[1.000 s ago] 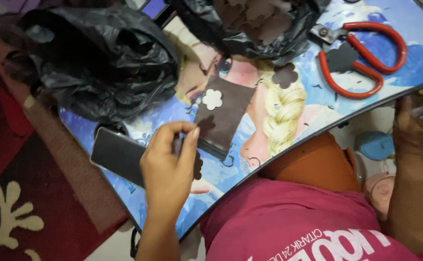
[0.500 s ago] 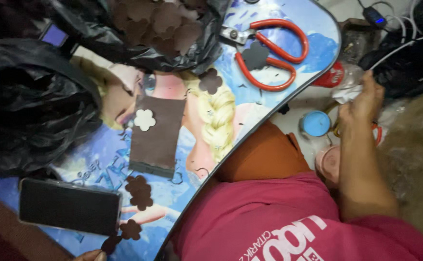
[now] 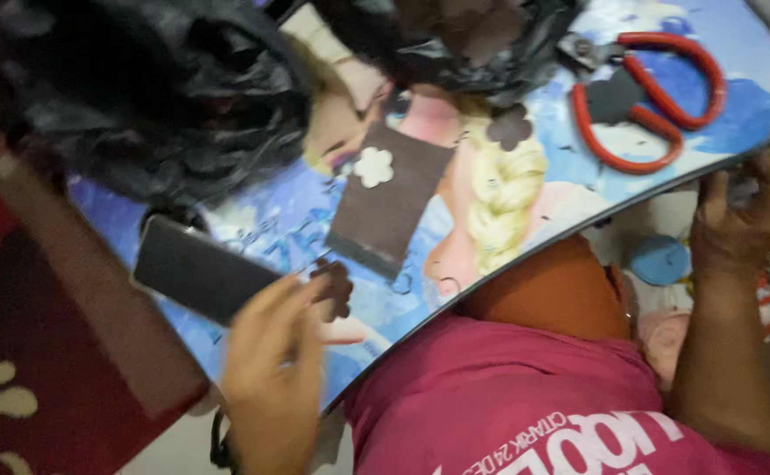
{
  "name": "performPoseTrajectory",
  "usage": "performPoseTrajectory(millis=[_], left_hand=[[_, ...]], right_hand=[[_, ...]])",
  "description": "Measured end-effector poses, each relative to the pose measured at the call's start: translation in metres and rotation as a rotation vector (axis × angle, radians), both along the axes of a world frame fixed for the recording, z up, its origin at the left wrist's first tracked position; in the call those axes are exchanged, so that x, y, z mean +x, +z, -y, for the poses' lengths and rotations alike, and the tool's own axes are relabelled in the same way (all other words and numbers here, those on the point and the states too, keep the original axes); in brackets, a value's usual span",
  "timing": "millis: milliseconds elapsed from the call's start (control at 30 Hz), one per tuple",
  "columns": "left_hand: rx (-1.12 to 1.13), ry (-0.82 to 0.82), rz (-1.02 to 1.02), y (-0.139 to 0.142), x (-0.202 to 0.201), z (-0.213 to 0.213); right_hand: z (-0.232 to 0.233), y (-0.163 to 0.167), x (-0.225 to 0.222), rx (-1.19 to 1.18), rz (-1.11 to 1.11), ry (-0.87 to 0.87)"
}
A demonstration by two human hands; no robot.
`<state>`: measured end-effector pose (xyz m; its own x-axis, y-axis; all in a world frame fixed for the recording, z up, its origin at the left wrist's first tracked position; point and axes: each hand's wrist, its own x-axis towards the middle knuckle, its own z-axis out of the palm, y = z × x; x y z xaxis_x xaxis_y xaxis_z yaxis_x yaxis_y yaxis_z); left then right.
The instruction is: The person handles dark brown paper cutouts shaped like flowers, separates them, and uses red-handled scissors to trim the edges of one piece. The person places trimmed pieces on a Frozen-themed table and continues cutting additional shapes.
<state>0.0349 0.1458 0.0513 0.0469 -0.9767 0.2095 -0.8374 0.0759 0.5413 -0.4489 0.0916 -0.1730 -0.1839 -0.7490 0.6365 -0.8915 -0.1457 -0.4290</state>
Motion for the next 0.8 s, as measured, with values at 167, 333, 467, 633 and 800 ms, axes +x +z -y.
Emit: performPoseTrajectory(millis=[167,333,467,633,800], left_hand=[[-0.049,-0.183,0.134,-0.008,-0.058,0.039],[-0.013,-0.225,0.163,-0.019,-0.058,0.040],[0.067,-0.257,0.008,-0.018,-0.051,0.027],[0.125,-0.245,-0.341,-0.009,-0.045,0.034],[0.112,-0.195,-0.426,-0.014,-0.056,0.057]], right_hand=[[-0.003,0.008,-0.002,0.046,0.078,0.051],[0.006,0.020,0.002,0.207,0.446,-0.157],[0.014,0.020,0.001,0.282,0.575,-0.185],[0.003,0.023,-0.003,0.291,0.741,-0.165],[-0.002,0.045,0.009,0.286,0.967,-0.128]])
